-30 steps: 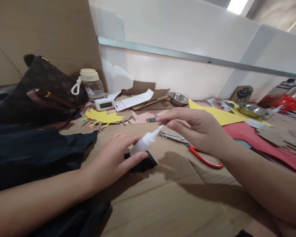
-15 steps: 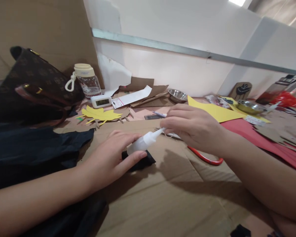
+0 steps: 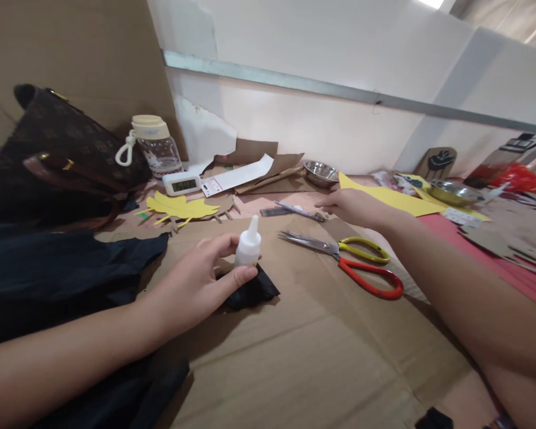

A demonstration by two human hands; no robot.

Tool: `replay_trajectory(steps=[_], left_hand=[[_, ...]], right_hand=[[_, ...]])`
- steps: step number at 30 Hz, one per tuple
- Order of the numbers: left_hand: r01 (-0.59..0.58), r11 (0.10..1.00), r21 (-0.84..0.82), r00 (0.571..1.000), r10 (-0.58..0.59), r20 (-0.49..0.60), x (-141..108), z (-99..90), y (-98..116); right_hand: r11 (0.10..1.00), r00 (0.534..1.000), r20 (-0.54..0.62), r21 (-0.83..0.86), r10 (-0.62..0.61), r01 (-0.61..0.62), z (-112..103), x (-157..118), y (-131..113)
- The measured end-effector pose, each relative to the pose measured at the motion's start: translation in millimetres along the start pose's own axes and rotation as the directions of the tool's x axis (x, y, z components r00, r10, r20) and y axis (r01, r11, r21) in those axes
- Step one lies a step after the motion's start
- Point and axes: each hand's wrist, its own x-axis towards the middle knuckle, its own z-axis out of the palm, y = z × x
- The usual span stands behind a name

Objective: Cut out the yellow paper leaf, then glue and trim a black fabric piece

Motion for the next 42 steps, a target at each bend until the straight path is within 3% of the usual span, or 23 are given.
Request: replay_trajectory(steps=[4,6,7,10,14,17,20,23,30,36,42], left_hand=[[0.025,1.0,-0.017,1.0,-0.025,-0.003,1,-1.0,1],[0.013,1.0,0.018,1.0,-0.013,-0.012,0,-2.1,2],[-0.009,0.999,0.036,1.0,0.01,-0.026,0,-2.7,3],[-0.121,0.99,0.066,0.989,0.126,-0.076,0,-4.5,4],[-0.172,0.983,0.063,0.983,0.175,-0.057,0,-5.7,4],[-0.174,0.983,0.053,0.984,0.175,-0.022,-3,-4.9,4],[-0.212,0.977,0.033,0.977,0.211,0.031,-5,-2.0,3],[-0.27,0.963,0.027,0.962,0.268,0.049,-7,2.1,1],[-0.335,0.939,0.078,0.941,0.33,0.076,-12,4.1,1],[-0.321,0.943,0.09,0.946,0.314,0.086,-12,3.3,0],[-0.314,0.945,0.087,0.949,0.311,0.054,-11,4.2,-2]], right_hand=[[1.0,0.995,-0.104,-0.006,-0.011,0.01,-5,1,-13],[0.996,0.974,-0.224,0.086,0.02,0.0,-10,-1,-33],[0.974,0.958,-0.282,0.228,0.056,0.011,-12,-3,-47],[0.712,0.974,-0.222,0.692,0.052,0.12,-12,-13,-91],[0.54,0.977,-0.213,0.821,-0.01,0.185,-15,-30,-134],[0.458,0.976,-0.215,0.863,-0.042,0.21,-21,-37,-147],[0.392,0.945,-0.295,0.859,-0.145,0.328,-25,-41,-153],[0.397,0.922,-0.355,0.833,-0.153,0.387,-25,-45,-159],[0.409,0.963,-0.266,0.875,-0.043,0.26,-27,-49,-164],[0.477,0.961,-0.275,0.845,0.0,0.242,-30,-49,-163],[0.378,0.958,-0.285,0.89,0.03,0.253,-47,-52,-155]])
